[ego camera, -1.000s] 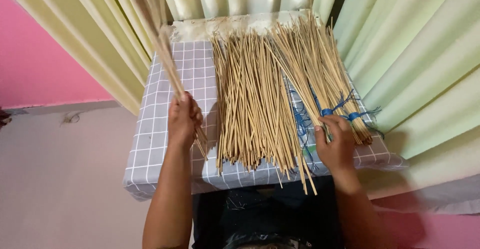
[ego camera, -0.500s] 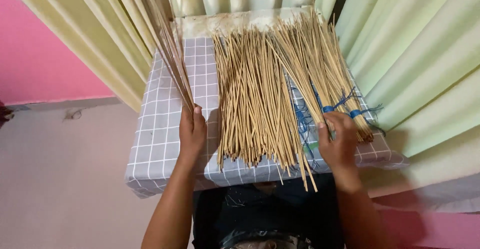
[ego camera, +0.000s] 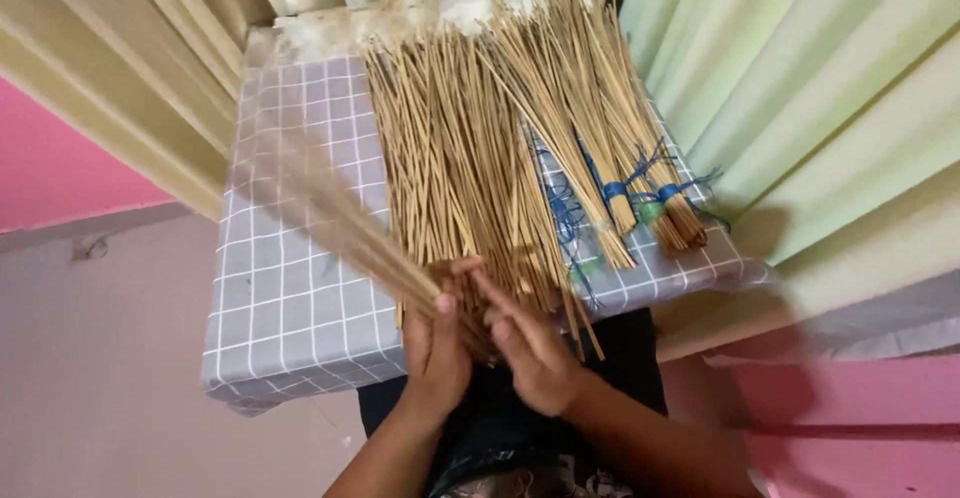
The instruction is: Gathering wooden sticks into bundles and tying them securely with string using a small wooden block for tension.
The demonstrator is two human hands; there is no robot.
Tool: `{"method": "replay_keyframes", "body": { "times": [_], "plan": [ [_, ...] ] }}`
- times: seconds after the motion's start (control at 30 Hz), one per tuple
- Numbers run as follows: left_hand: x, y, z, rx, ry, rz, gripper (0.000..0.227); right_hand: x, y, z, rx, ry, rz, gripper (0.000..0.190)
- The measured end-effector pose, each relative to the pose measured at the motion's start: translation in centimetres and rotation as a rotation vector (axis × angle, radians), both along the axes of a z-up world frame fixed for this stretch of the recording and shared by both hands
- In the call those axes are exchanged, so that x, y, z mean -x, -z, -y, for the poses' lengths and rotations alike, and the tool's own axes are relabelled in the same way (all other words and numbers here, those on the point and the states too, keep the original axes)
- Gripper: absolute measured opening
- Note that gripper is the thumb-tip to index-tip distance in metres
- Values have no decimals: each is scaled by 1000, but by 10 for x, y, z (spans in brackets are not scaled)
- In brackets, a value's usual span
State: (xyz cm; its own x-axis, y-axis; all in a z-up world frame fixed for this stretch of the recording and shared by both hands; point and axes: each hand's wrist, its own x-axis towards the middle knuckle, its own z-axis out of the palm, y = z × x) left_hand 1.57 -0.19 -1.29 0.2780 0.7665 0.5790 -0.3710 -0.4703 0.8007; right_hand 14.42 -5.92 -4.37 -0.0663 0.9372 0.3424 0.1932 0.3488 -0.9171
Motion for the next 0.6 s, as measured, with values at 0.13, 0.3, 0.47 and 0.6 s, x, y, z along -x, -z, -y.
{"method": "replay_keyframes", "body": {
  "times": [0.13,0.3,0.47,0.6],
  "plan": [
    [6,-9,6,38,19,-85,35,16,-5,16,7,-114,-112,35],
    [5,-8,4,463,161,-336,33,13,64,3,259,87,-536,35],
    [-4,-10,6,492,158,-327,36,8,59,1,243,103,-479,33],
    [0,-12,0,525,253,-324,38,-11,31,7,257,7,-424,36]
  ]
}}
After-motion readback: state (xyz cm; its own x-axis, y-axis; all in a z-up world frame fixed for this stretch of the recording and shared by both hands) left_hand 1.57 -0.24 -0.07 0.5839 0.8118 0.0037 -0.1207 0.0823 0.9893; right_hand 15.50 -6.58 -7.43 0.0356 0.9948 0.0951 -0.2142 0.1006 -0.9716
